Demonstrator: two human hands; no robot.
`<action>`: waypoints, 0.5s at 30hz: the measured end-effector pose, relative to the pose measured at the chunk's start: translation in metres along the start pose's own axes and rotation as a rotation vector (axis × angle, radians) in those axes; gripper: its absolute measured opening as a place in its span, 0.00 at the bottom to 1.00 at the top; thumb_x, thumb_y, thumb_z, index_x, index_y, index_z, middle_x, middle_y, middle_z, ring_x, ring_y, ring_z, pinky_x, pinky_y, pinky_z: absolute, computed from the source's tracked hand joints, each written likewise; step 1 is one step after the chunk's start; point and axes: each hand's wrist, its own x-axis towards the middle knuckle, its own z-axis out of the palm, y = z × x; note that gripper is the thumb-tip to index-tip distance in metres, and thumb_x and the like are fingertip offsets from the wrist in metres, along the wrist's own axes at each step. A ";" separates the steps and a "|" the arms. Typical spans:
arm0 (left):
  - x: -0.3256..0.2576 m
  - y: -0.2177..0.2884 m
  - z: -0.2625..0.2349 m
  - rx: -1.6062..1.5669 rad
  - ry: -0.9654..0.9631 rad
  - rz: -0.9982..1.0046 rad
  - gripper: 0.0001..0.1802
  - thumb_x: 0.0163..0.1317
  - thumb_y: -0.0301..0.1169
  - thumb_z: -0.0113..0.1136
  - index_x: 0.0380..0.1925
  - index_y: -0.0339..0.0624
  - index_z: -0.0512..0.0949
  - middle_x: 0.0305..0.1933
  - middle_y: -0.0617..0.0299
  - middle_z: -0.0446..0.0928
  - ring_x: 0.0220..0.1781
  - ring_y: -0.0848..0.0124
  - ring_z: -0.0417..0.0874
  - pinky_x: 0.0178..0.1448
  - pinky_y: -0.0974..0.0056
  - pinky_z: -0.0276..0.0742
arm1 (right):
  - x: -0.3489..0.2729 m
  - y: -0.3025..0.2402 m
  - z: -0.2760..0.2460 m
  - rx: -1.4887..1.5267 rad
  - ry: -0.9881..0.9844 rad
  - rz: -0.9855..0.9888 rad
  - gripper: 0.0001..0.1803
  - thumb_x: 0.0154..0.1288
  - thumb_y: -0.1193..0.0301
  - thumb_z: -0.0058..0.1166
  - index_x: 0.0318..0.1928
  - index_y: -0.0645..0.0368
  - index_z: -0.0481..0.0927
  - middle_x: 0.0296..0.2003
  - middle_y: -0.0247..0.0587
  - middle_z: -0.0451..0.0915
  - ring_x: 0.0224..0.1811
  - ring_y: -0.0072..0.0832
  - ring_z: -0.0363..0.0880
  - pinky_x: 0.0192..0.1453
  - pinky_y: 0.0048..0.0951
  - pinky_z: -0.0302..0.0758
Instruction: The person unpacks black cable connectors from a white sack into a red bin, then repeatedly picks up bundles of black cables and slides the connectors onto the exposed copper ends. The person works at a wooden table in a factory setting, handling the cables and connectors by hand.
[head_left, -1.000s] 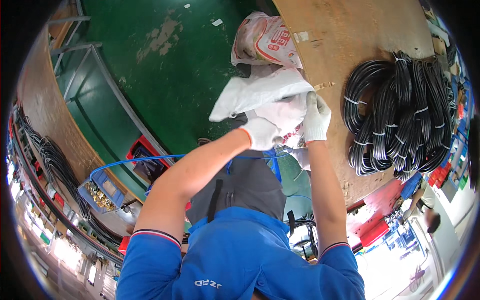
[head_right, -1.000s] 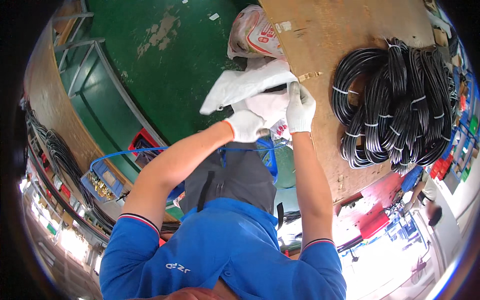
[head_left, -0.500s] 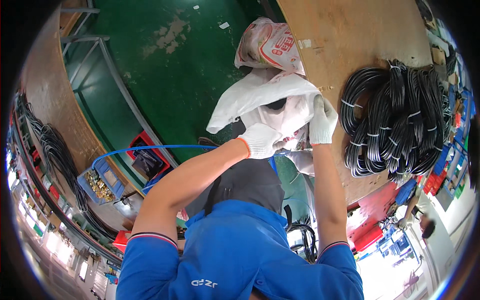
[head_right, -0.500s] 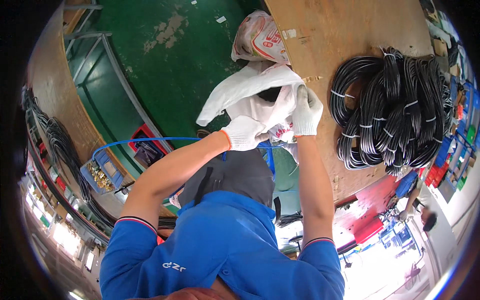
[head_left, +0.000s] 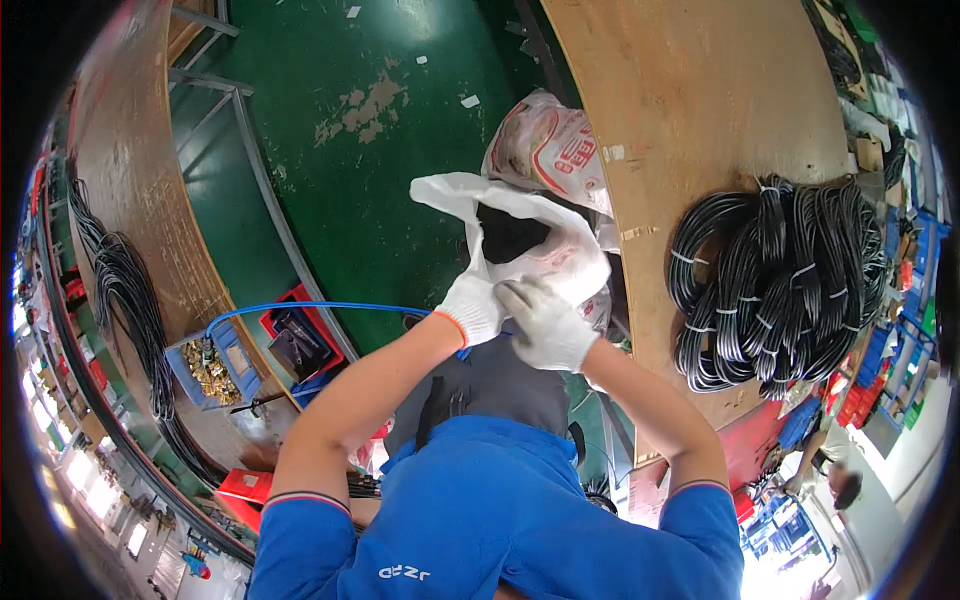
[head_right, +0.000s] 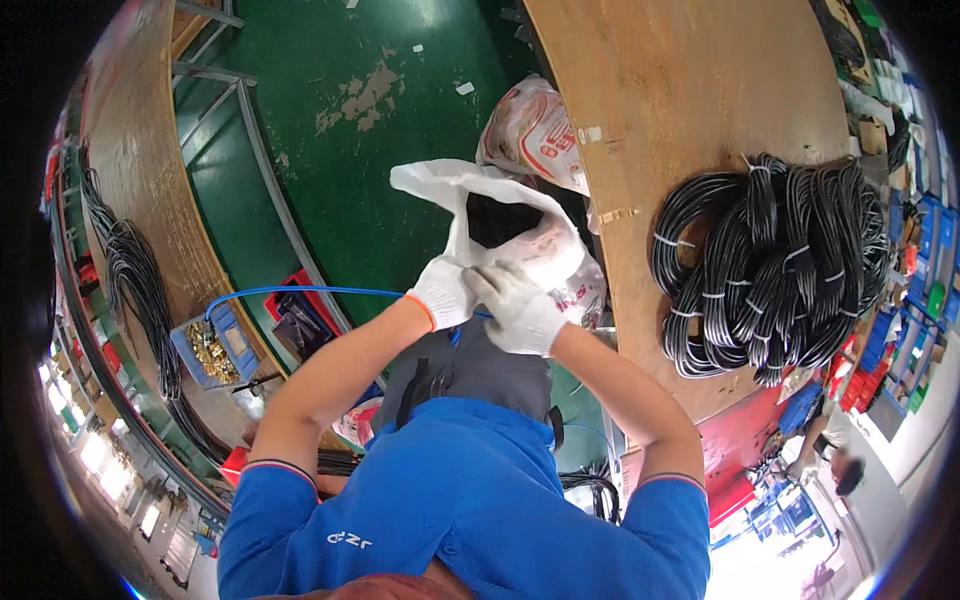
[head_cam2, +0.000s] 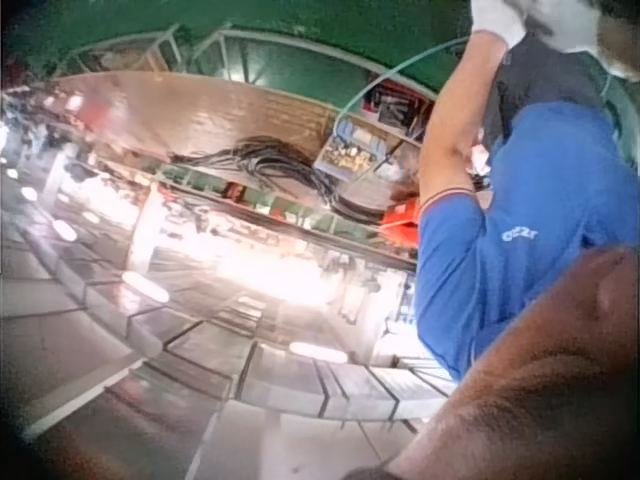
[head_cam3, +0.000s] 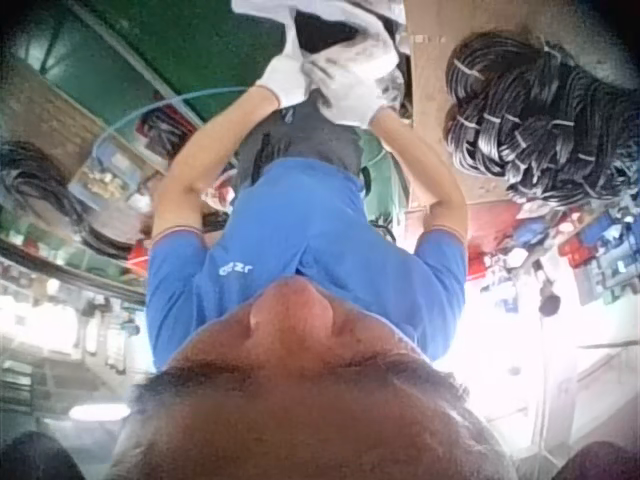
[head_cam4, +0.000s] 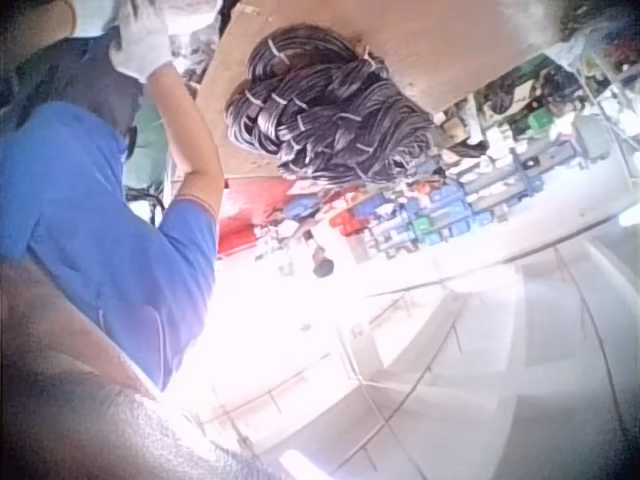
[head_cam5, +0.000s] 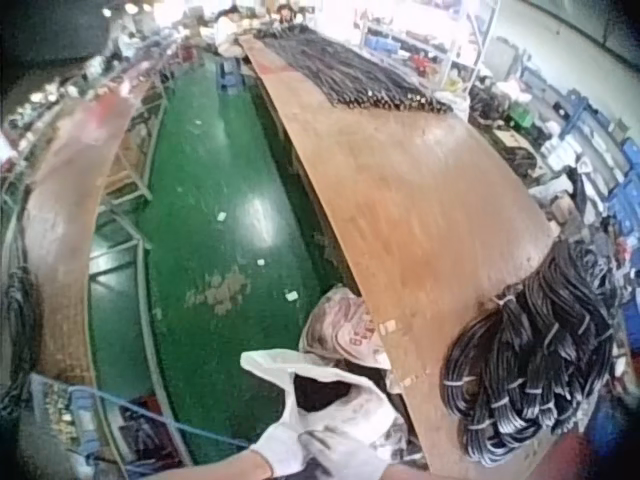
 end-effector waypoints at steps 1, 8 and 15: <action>-0.010 0.000 0.007 -0.018 0.074 -0.063 0.08 0.58 0.37 0.63 0.27 0.49 0.87 0.26 0.53 0.85 0.31 0.50 0.88 0.40 0.44 0.81 | 0.003 -0.007 0.012 -0.036 0.027 0.106 0.39 0.47 0.71 0.67 0.65 0.66 0.77 0.55 0.58 0.81 0.61 0.54 0.80 0.72 0.51 0.74; -0.054 -0.003 -0.001 0.185 0.092 -0.220 0.09 0.53 0.34 0.62 0.26 0.44 0.87 0.32 0.49 0.87 0.37 0.55 0.89 0.44 0.48 0.81 | 0.056 0.038 0.091 -0.003 -0.260 0.094 0.56 0.54 0.58 0.71 0.82 0.27 0.55 0.41 0.54 0.87 0.42 0.54 0.88 0.50 0.52 0.83; -0.097 0.008 -0.044 0.006 0.251 -0.285 0.08 0.61 0.39 0.67 0.30 0.49 0.87 0.34 0.58 0.85 0.40 0.55 0.87 0.47 0.50 0.82 | 0.094 0.046 0.072 -0.207 -0.440 0.038 0.19 0.78 0.52 0.46 0.54 0.43 0.87 0.37 0.50 0.88 0.34 0.50 0.89 0.40 0.53 0.83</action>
